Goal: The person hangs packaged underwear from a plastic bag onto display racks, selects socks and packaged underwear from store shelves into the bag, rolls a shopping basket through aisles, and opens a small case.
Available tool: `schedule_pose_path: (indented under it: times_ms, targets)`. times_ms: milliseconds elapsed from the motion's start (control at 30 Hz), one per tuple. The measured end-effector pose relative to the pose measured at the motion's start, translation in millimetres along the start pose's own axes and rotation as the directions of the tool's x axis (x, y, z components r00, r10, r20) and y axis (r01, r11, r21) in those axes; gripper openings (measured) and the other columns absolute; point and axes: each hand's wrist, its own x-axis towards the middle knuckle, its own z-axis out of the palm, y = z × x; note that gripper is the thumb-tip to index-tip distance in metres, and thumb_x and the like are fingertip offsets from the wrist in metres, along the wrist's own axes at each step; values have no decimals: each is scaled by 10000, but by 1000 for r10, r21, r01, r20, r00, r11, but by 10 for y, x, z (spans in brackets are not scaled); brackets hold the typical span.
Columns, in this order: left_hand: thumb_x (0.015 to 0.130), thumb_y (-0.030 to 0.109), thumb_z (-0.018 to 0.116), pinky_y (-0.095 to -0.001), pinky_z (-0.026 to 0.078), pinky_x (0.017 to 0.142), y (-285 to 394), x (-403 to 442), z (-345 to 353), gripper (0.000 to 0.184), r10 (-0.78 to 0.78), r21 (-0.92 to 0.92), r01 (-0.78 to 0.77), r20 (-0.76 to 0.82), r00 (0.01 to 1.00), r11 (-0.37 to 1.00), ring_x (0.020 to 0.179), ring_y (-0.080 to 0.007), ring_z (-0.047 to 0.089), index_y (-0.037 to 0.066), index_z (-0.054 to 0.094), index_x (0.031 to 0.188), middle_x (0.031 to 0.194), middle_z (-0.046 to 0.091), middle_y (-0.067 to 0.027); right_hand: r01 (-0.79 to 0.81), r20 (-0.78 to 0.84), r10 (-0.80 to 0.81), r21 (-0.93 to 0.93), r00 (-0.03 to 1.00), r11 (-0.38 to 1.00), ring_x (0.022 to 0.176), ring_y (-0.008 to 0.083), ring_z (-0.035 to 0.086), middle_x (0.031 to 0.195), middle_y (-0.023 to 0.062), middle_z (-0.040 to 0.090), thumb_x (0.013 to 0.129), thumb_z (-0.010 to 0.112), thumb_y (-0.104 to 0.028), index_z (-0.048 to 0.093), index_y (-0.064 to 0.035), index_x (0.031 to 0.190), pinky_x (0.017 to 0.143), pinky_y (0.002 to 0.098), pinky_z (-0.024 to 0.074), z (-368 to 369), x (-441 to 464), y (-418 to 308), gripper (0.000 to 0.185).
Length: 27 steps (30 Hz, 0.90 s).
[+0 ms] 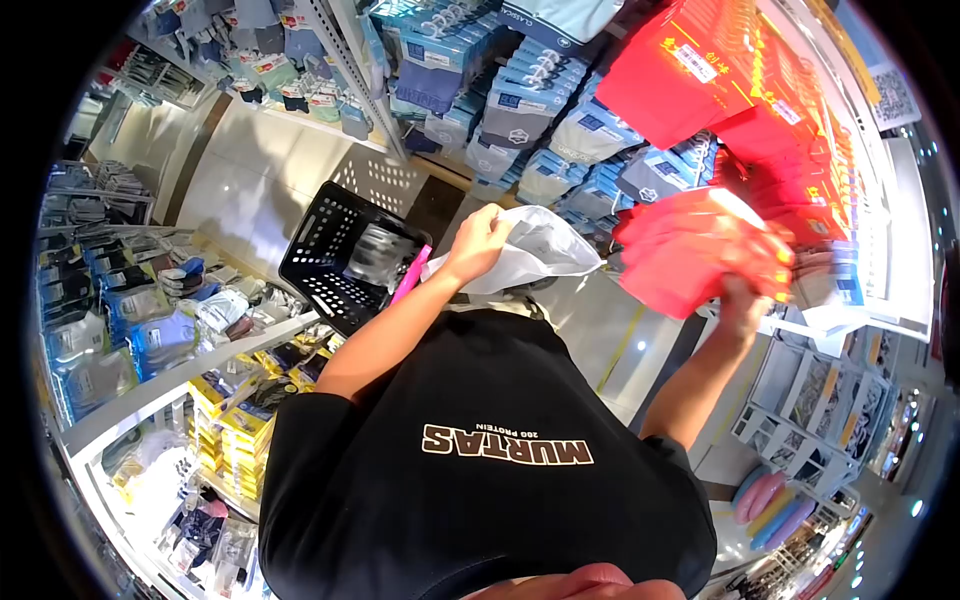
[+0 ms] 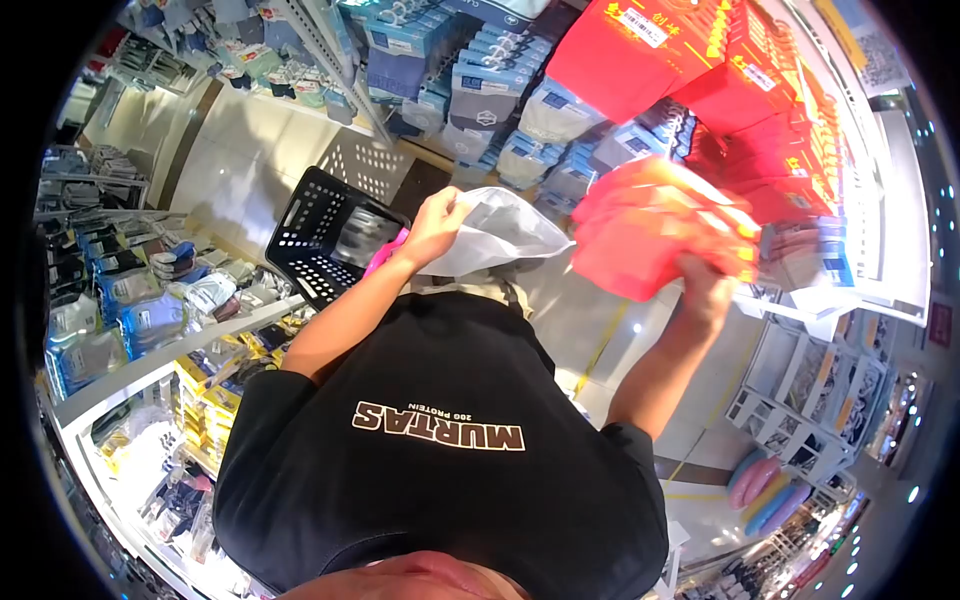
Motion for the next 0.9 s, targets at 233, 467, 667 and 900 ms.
schedule_pose_path:
  times_ms: [233, 467, 667, 900]
  targets:
    - [920, 334, 616, -385, 463, 660, 215, 46, 33, 354, -11, 107, 3, 67, 998, 994, 708, -269, 606, -19, 617, 888, 763, 638, -150, -206, 217, 175, 134, 960, 969, 967, 204, 681, 1126, 103, 659, 604, 874, 54, 494, -10, 1202, 873, 345, 571, 945, -252, 670, 712]
    - [1011, 270, 542, -267, 417, 600, 330, -31, -9, 267, -100, -339, 122, 82, 992, 933, 660, -70, 494, 23, 612, 939, 724, 573, 4, -271, 315, 257, 1, 914, 963, 1013, 173, 656, 1128, 78, 653, 644, 868, 14, 520, -15, 1217, 889, 300, 537, 1155, -386, 1096, 671]
    - [1010, 275, 540, -307, 440, 600, 210, -43, -73, 270, 67, -228, -60, 21, 998, 972, 626, -99, 503, 13, 600, 976, 739, 594, -31, -342, 230, 346, -57, 910, 938, 1002, 143, 652, 1105, 64, 657, 723, 840, 8, 517, -14, 1203, 888, 289, 533, 1347, -468, 1186, 580]
    - [951, 195, 628, -373, 474, 637, 479, -235, 32, 177, 474, 369, -413, -89, 876, 833, 681, -272, 574, 19, 613, 954, 778, 557, -108, -241, 170, 367, -500, 914, 832, 965, 251, 697, 1054, 129, 702, 728, 838, -115, 599, -56, 1178, 849, 352, 543, 1568, -613, 1242, 513]
